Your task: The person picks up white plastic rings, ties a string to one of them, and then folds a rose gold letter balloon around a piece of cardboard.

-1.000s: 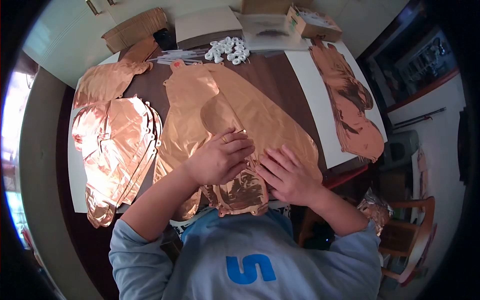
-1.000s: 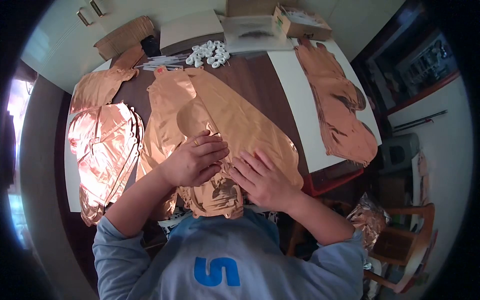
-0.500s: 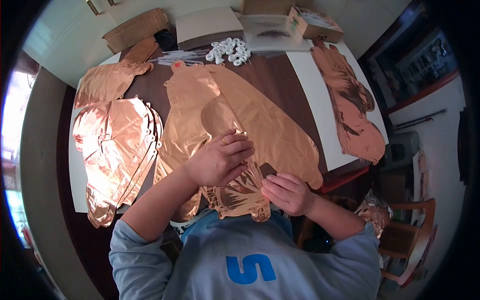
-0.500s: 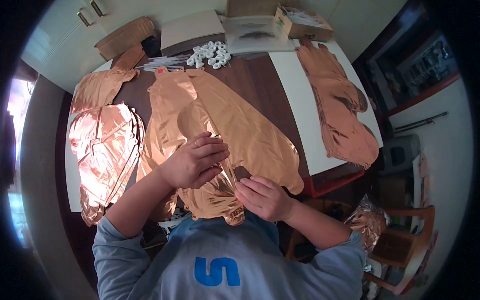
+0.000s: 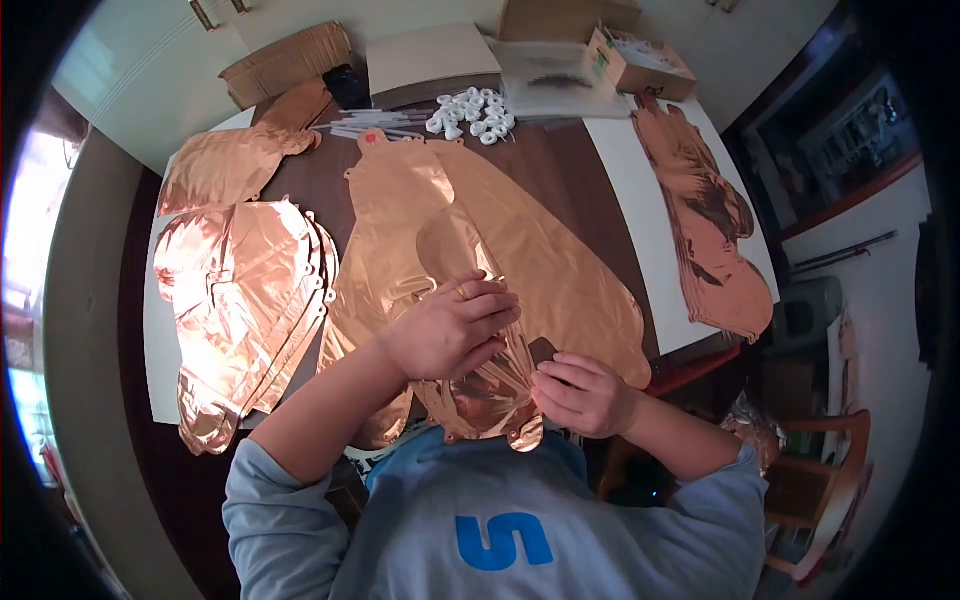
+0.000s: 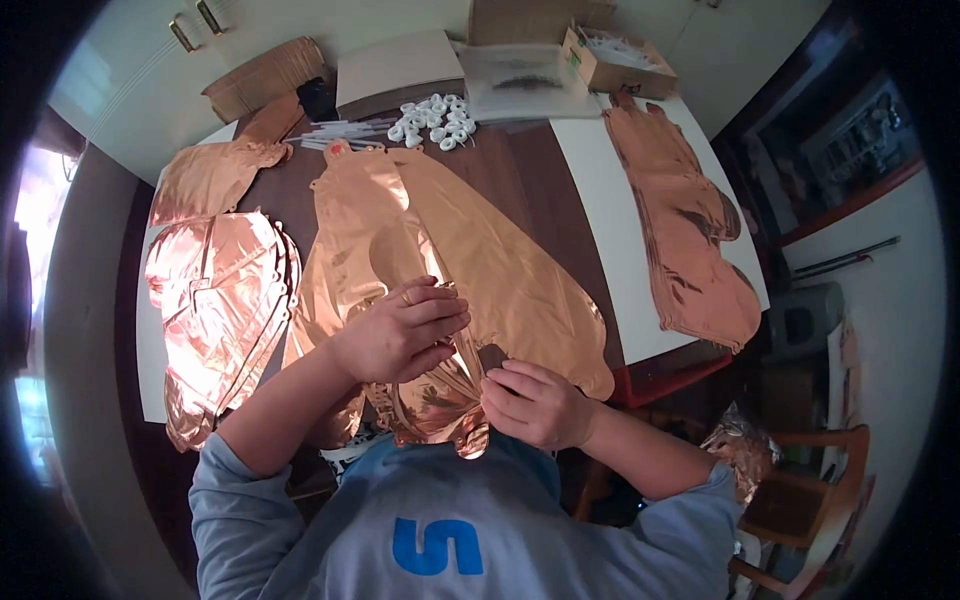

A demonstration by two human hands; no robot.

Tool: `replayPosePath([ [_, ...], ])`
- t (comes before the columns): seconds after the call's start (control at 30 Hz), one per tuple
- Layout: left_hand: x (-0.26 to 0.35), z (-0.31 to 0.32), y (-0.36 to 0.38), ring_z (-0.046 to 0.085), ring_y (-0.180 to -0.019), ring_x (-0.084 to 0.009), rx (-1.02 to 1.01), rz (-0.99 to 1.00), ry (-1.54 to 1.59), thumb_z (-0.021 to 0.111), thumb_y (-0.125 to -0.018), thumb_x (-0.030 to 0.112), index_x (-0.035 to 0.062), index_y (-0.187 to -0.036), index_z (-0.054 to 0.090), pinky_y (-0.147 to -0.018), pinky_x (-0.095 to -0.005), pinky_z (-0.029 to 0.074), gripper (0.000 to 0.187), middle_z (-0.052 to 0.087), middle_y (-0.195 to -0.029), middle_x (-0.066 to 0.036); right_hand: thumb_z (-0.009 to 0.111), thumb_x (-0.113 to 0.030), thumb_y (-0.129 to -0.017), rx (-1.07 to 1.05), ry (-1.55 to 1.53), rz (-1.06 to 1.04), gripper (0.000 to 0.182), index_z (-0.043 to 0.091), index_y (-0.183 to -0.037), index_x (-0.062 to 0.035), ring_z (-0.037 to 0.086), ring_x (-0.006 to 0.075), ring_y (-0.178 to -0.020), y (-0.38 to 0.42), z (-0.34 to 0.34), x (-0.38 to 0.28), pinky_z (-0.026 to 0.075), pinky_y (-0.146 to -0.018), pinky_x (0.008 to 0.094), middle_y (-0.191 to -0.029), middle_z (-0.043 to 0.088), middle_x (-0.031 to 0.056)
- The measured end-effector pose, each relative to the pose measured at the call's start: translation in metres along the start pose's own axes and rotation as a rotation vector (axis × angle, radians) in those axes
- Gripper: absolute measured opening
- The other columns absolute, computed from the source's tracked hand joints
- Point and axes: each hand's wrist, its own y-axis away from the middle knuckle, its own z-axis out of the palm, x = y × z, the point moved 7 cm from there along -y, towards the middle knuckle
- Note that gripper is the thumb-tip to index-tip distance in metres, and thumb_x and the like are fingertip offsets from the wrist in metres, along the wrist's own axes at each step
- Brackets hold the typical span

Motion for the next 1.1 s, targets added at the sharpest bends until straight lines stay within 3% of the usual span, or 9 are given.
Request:
replayPosePath([
  [0.77, -0.001, 0.000, 0.005, 0.060, -0.117, -0.0340, 0.001, 0.058, -0.025, 0.071, -0.082, 0.017, -0.0034, -0.113, 0.066, -0.104, -0.0465, 0.046, 0.037, 0.063, -0.124, -0.018, 0.064, -0.016, -0.079, -0.032, 0.067, -0.010, 0.021, 0.069, -0.096, -0.0041, 0.065, 0.0227, -0.097, -0.002, -0.004, -0.007, 0.051, -0.094, 0.0384, -0.099, 0.067, 0.0080],
  [1.03, 0.012, -0.027, 0.006, 0.062, -0.111, -0.0351, 0.179, 0.065, -0.118, 0.075, -0.079, 0.020, 0.0002, -0.108, 0.068, -0.100, -0.0489, 0.046, 0.036, 0.063, -0.123, -0.017, 0.066, -0.016, -0.078, -0.053, 0.029, 0.020, 0.025, 0.069, -0.099, -0.0034, 0.065, 0.0223, -0.096, -0.006, -0.005, -0.006, 0.051, -0.095, 0.0388, -0.099, 0.067, 0.0083],
  [1.1, 0.004, -0.037, 0.021, 0.058, -0.116, -0.0368, 0.258, -0.089, -0.162, 0.077, -0.077, 0.027, 0.0014, -0.114, 0.066, -0.103, -0.0511, 0.042, 0.047, 0.060, -0.127, -0.019, 0.065, -0.016, -0.078, -0.062, 0.018, 0.016, 0.027, 0.069, -0.102, -0.0032, 0.065, 0.0220, -0.096, -0.006, -0.006, -0.005, 0.051, -0.094, 0.0385, -0.100, 0.066, 0.0082],
])
